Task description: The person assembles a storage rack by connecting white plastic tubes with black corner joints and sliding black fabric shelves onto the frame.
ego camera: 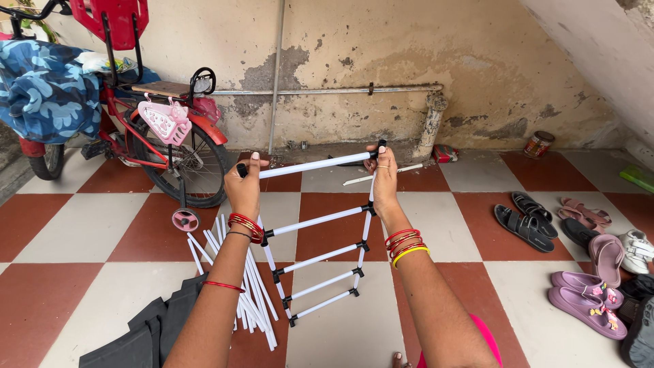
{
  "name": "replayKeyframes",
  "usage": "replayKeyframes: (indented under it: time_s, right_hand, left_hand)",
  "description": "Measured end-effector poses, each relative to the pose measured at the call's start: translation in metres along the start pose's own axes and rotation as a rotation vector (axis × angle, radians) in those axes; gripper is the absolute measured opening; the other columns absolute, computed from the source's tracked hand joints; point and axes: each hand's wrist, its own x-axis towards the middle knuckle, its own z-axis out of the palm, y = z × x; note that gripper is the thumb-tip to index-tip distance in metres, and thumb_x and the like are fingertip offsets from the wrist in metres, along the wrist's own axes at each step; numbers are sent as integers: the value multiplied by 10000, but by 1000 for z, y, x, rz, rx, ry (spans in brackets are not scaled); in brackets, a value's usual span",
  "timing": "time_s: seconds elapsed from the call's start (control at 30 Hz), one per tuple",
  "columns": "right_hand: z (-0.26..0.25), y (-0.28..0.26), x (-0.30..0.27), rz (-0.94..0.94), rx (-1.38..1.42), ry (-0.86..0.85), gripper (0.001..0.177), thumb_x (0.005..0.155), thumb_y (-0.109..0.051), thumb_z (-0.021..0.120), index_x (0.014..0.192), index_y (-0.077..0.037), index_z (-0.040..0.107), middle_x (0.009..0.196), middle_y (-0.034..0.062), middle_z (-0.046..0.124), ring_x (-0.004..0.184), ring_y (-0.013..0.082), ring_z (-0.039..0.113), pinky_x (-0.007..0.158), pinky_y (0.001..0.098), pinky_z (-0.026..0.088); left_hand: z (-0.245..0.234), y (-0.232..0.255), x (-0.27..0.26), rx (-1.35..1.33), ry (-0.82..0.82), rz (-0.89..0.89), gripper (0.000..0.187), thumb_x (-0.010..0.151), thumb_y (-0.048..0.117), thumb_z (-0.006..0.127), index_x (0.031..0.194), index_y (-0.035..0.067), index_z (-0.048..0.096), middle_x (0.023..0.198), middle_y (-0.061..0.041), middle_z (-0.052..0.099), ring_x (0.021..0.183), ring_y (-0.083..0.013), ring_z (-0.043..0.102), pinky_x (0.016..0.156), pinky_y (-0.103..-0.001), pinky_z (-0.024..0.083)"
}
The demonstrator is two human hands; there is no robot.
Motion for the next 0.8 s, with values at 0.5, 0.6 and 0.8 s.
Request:
replayKeyframes:
  time_s: [0.5, 0.6, 0.8]
  right_hand:
    - [9, -1, 9, -3, -64, 57, 353, 1098, -397, 448, 1057, -111, 651, 874, -56, 491, 734, 65, 422, 739, 221, 414]
    - [13, -6, 9, 86, -122, 82, 370, 1049, -440, 453, 1159, -148, 651, 995, -64, 609, 806, 48, 467, 770, 213, 438]
    - [13, -3, 1, 60, -104, 196, 489, 1043, -493, 572, 1341, -106, 537, 1091, 39, 519, 857, 98, 482, 796, 284, 484]
  left_hand:
    - [-31, 0, 5, -317, -429, -210, 387, 1052, 376, 579, 885, 49, 701, 559, 49, 416, 488, -60, 381, 501, -248, 346]
    - [-30, 1, 7, -248, -437, -250, 504, 1038, 456, 473, 873, 51, 724, 548, 29, 484, 496, -63, 450, 527, -240, 418]
    - [-18, -2, -6, -215, -283, -192, 475, 1070, 405, 495, 855, 48, 723, 665, 14, 558, 592, -44, 424, 575, -222, 407]
